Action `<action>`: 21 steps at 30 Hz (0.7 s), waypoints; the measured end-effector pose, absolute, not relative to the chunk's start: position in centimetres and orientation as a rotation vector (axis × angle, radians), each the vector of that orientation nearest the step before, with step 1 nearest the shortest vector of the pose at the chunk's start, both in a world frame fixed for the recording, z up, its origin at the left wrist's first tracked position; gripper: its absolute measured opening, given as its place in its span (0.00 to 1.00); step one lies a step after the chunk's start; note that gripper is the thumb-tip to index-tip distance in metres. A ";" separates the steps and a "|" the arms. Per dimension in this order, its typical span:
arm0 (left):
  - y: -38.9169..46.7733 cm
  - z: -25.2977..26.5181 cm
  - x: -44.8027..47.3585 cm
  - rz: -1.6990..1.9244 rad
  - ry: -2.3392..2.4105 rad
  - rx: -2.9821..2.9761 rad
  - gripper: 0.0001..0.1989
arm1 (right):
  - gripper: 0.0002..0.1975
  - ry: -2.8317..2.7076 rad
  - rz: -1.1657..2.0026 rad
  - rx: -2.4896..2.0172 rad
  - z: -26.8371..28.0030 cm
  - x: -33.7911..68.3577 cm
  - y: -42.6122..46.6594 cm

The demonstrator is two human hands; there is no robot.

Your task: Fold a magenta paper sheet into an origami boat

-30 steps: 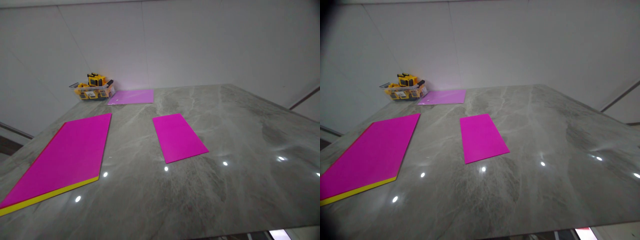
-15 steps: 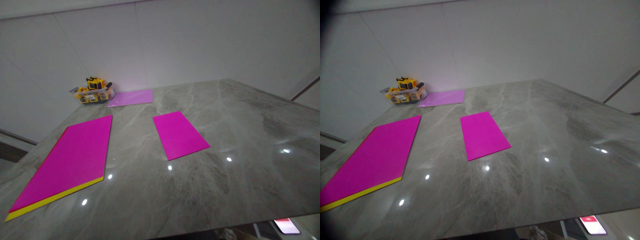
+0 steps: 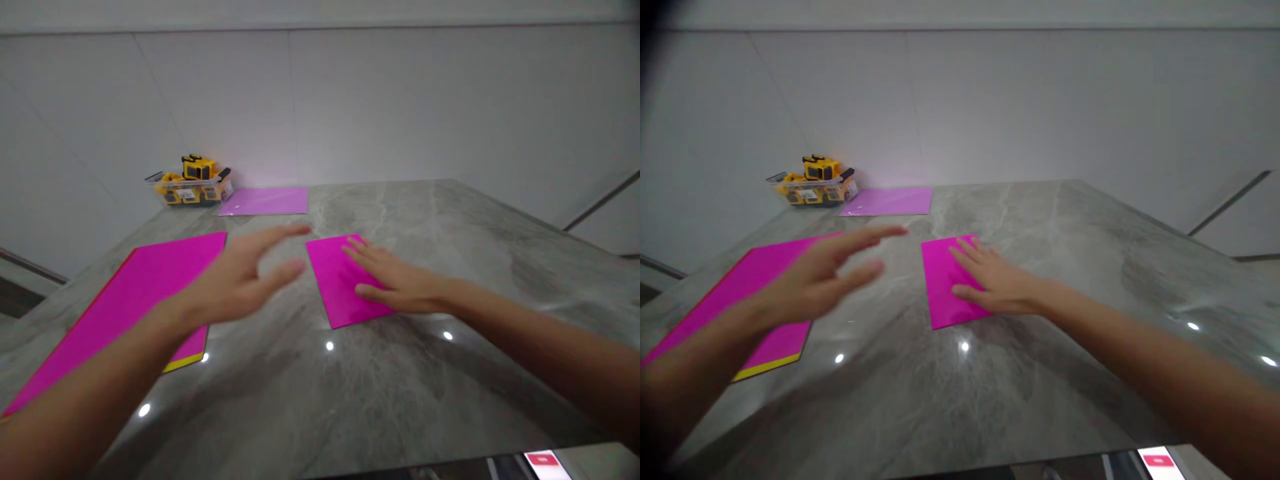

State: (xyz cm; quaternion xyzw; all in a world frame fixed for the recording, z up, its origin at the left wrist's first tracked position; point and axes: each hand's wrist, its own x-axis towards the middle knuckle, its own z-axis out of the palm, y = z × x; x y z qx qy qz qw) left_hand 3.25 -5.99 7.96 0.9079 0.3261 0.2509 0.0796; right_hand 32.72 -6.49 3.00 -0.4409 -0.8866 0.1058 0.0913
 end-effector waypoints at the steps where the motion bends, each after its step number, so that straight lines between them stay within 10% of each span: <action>1: -5.8 6.7 3.7 0.625 0.949 2.750 0.26 | 0.39 -2.700 0.353 -1.317 2.1 31.5 -6.6; 7: -4.7 0.0 4.5 0.078 0.943 2.754 0.32 | 0.43 -2.771 0.310 -1.200 -0.6 26.7 -9.2; 21: -4.8 0.6 3.0 0.079 0.851 2.675 0.47 | 0.46 -2.642 0.387 -1.260 0.4 27.2 -8.5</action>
